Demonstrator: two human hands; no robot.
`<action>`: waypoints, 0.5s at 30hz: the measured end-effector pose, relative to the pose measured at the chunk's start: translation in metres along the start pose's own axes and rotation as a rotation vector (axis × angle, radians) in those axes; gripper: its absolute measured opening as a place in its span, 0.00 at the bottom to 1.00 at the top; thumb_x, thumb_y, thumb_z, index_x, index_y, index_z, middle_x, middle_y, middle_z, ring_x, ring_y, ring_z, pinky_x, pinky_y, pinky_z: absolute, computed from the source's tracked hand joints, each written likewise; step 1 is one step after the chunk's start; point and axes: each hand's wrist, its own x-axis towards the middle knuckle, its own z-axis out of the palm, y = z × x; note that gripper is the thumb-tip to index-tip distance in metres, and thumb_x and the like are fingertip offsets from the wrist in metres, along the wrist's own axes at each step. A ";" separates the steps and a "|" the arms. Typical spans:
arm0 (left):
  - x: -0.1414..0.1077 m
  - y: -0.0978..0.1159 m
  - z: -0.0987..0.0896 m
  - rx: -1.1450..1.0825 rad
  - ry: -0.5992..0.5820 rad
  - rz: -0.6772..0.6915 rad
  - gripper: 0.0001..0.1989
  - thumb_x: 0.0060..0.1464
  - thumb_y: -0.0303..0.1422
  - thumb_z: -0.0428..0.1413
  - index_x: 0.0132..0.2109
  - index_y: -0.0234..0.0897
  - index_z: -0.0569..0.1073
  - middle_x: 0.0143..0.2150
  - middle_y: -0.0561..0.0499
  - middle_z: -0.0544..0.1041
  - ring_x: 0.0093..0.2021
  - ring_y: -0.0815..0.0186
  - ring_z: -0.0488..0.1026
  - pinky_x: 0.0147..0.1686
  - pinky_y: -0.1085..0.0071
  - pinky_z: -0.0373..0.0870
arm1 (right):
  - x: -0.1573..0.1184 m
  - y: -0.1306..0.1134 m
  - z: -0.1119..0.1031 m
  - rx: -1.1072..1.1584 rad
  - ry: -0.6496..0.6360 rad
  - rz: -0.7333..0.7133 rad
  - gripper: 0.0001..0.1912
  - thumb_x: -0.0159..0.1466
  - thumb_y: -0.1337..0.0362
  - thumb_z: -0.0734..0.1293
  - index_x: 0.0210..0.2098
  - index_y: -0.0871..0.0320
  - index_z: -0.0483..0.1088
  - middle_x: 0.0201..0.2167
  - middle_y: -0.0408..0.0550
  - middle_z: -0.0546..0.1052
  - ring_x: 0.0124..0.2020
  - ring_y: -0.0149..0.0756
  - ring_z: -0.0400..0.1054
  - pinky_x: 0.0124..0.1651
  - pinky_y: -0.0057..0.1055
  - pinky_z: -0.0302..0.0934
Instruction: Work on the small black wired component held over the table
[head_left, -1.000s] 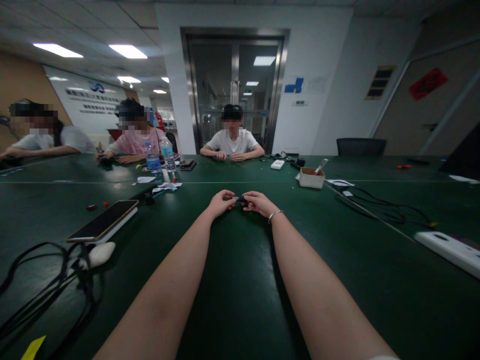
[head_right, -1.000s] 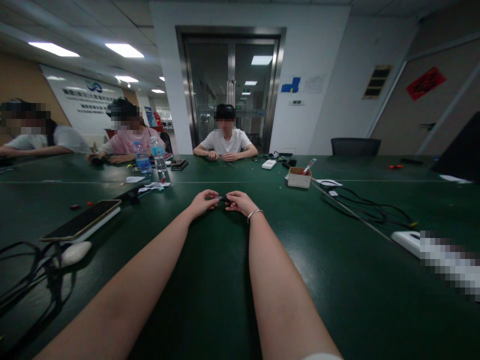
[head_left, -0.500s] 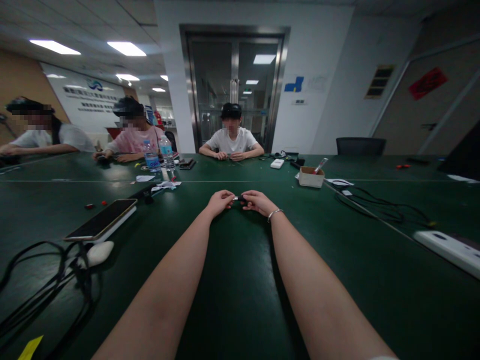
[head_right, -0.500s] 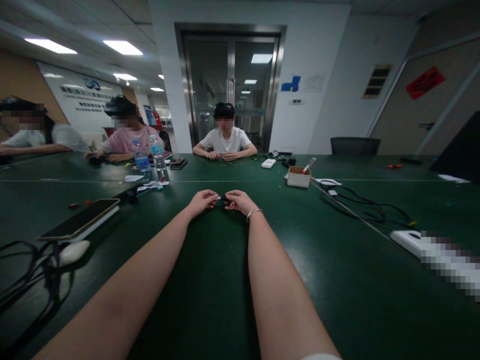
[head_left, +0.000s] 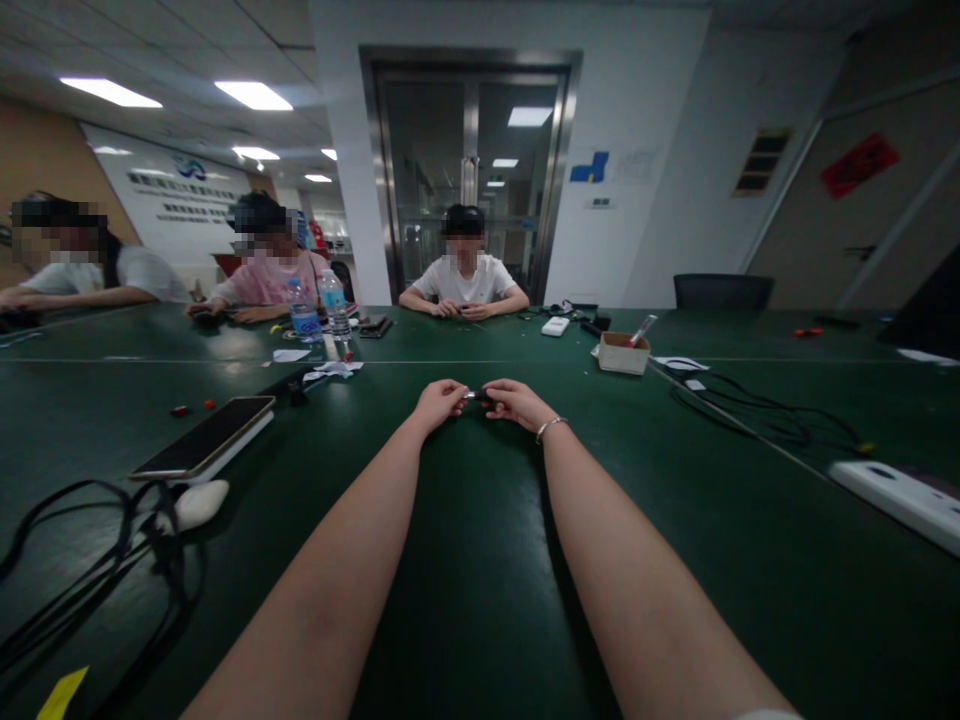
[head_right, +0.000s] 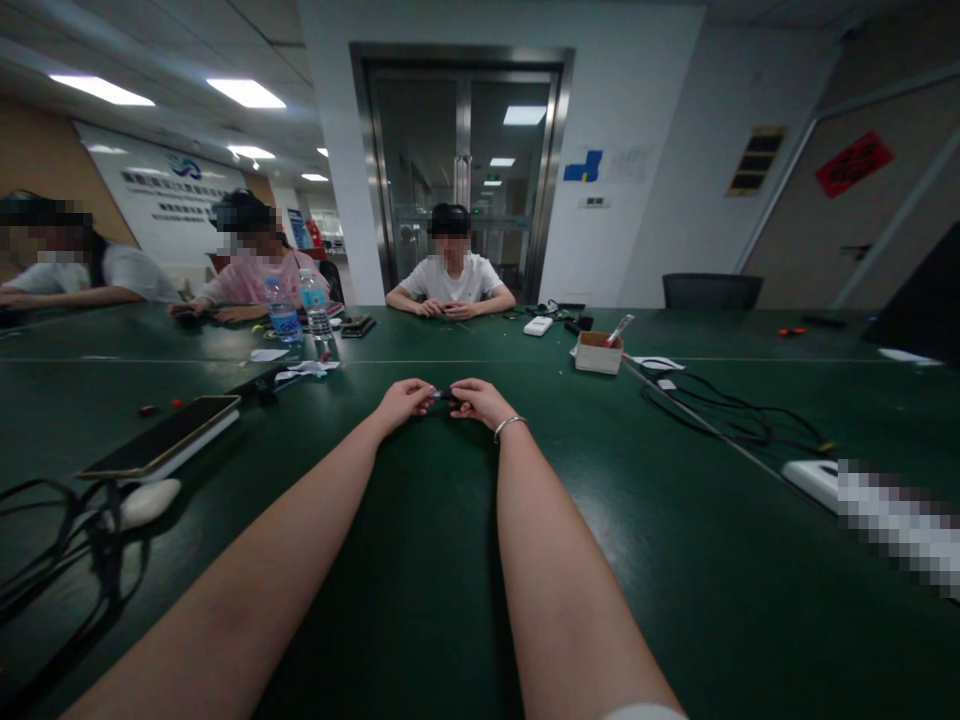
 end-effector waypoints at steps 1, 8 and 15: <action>0.000 -0.001 0.000 0.004 -0.005 0.003 0.10 0.49 0.35 0.59 0.34 0.32 0.72 0.26 0.51 0.73 0.24 0.73 0.68 0.24 0.76 0.67 | 0.000 0.000 0.000 -0.003 -0.001 0.000 0.06 0.63 0.75 0.63 0.39 0.63 0.67 0.21 0.44 0.73 0.16 0.20 0.62 0.30 0.28 0.72; 0.002 -0.002 0.000 0.015 -0.007 0.008 0.08 0.51 0.33 0.57 0.34 0.31 0.71 0.24 0.52 0.72 0.22 0.74 0.67 0.23 0.77 0.66 | 0.001 0.001 -0.001 -0.003 -0.013 -0.004 0.07 0.62 0.75 0.64 0.40 0.64 0.67 0.22 0.44 0.74 0.16 0.20 0.62 0.31 0.28 0.72; 0.002 -0.002 0.000 0.035 -0.026 -0.008 0.08 0.52 0.33 0.56 0.34 0.31 0.71 0.23 0.52 0.73 0.21 0.74 0.67 0.24 0.77 0.66 | 0.001 0.001 -0.002 0.001 -0.027 -0.012 0.07 0.62 0.75 0.64 0.40 0.64 0.68 0.22 0.45 0.74 0.16 0.20 0.62 0.31 0.28 0.72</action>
